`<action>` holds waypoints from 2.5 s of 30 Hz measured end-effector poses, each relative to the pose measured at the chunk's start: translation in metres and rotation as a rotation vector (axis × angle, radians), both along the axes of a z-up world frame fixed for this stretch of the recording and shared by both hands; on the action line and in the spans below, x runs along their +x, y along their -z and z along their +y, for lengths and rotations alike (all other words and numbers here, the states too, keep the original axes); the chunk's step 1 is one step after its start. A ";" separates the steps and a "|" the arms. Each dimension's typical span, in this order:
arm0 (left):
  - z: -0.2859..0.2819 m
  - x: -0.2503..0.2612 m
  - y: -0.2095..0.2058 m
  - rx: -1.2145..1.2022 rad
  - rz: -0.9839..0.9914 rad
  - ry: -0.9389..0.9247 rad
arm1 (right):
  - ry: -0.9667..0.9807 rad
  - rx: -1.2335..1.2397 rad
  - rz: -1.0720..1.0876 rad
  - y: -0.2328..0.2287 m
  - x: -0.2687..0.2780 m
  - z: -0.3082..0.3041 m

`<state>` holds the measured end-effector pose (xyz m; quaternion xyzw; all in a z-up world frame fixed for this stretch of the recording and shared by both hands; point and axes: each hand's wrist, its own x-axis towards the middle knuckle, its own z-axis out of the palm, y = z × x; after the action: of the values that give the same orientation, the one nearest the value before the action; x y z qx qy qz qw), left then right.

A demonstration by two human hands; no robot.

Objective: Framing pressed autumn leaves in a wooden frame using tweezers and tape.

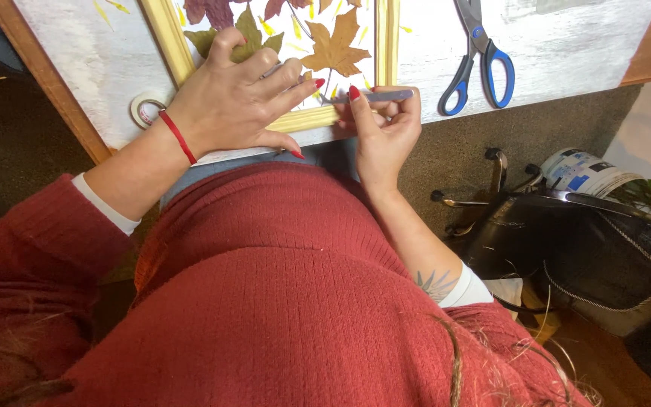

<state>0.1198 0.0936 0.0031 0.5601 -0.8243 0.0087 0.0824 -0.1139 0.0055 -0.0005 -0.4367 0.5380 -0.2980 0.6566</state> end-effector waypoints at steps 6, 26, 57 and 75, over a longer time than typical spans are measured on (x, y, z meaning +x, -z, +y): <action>0.003 -0.001 0.002 -0.007 -0.012 -0.008 | 0.026 0.011 -0.053 0.000 -0.018 -0.003; 0.020 -0.032 0.001 0.068 -0.010 -0.126 | 0.016 -0.049 -0.061 -0.002 -0.049 -0.016; 0.049 -0.096 0.039 0.085 0.067 -0.347 | -0.112 -0.116 -0.101 0.010 -0.065 -0.079; 0.047 -0.096 0.030 0.121 0.113 -0.348 | -0.137 -0.104 -0.100 0.011 -0.059 -0.095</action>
<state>0.0237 0.1402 -0.0270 0.6975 -0.7082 -0.0581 0.0921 -0.1729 -0.0891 -0.0114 -0.4905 0.4570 -0.3012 0.6782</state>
